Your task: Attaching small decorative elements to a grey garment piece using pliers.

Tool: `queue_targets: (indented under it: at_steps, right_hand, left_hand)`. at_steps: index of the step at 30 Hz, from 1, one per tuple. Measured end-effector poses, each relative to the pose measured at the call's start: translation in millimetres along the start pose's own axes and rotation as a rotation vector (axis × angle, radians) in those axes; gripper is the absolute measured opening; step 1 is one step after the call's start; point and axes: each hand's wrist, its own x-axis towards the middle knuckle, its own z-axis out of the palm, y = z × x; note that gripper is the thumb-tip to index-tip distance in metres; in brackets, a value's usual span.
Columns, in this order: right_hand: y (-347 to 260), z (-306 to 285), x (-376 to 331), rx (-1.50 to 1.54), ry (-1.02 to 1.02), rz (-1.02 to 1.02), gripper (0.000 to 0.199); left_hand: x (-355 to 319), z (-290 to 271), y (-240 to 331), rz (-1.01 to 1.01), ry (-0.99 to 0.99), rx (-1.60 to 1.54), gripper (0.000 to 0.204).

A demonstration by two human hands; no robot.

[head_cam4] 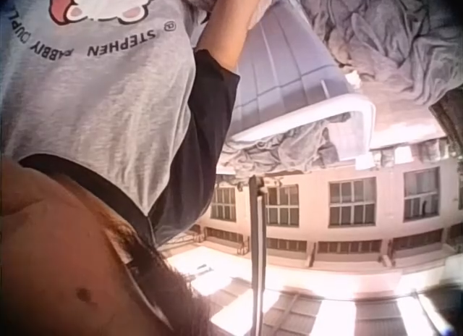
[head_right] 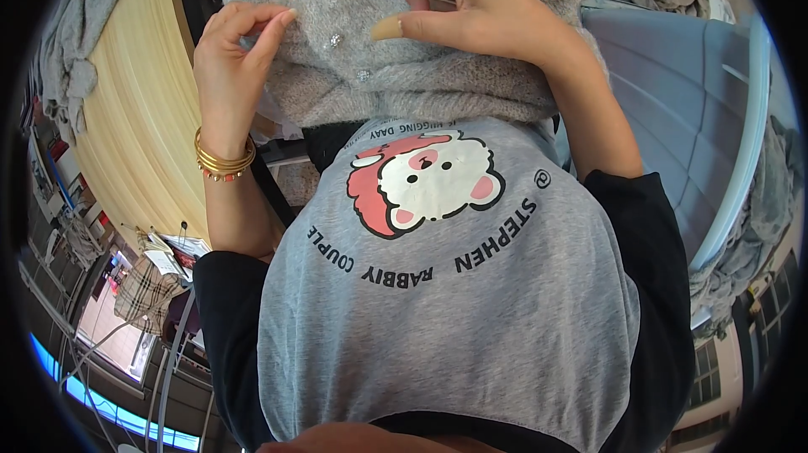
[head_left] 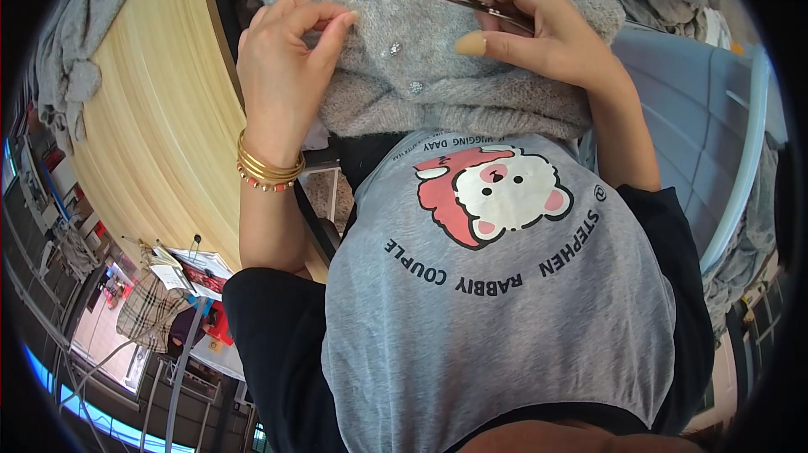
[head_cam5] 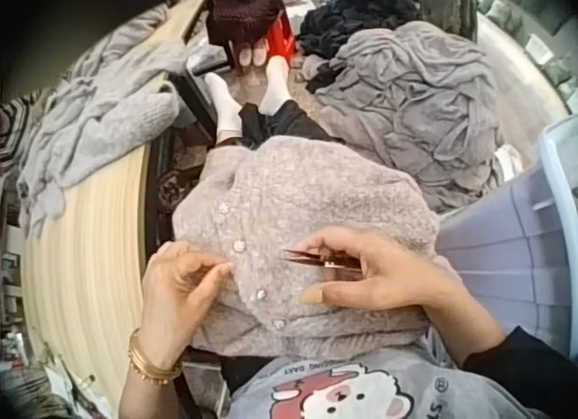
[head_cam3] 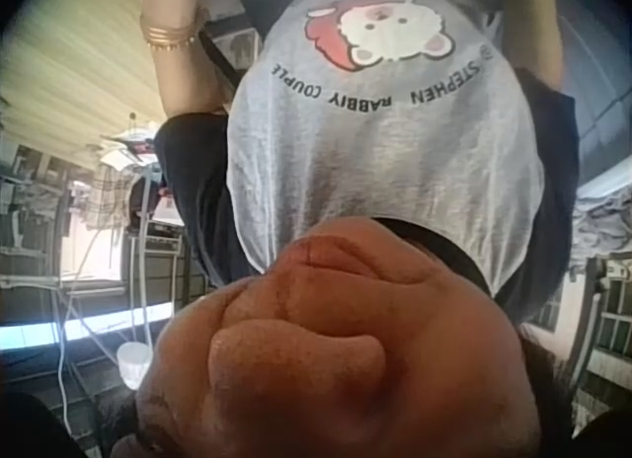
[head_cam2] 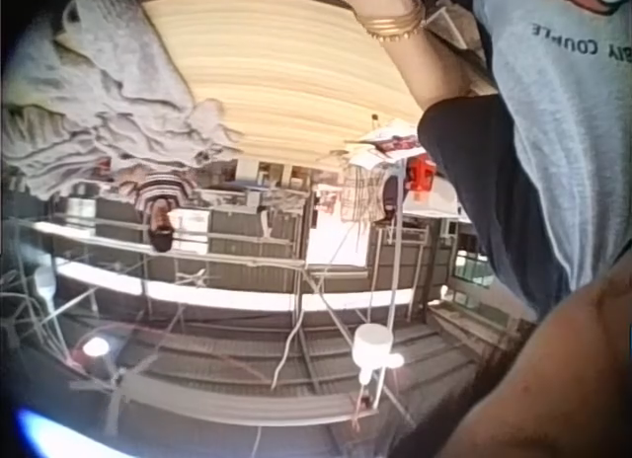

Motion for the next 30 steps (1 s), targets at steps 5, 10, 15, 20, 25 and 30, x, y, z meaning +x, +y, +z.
queue_targets:
  at_steps: [5, 10, 15, 20, 25, 30]
  right_hand:
    - [-1, 5, 7, -0.003, -0.039, 0.017, 0.038]
    - [4, 16, 16, -0.207, 0.048, -0.087, 0.035]
    - [5, 25, 20, -0.32, 0.129, -0.166, 0.034]
    - [-14, 22, 34, -0.295, 0.099, -0.165, 0.03]
    - [-12, 27, 43, -0.319, 0.172, -0.311, 0.031]
    - [-18, 29, 52, -0.384, 0.17, -0.297, 0.027]
  left_hand:
    - [-8, -3, -5, -0.045, -0.006, -0.11, 0.011]
    - [-6, -3, -4, -0.074, 0.025, -0.188, 0.011]
    - [-8, -5, -4, -0.079, 0.011, -0.223, 0.01]
    - [-4, -2, -6, -0.11, 0.051, -0.392, 0.011]
    - [-1, -8, -12, -0.209, 0.061, -0.568, 0.01]
    - [0, -8, -8, -0.247, 0.107, -0.729, 0.009]
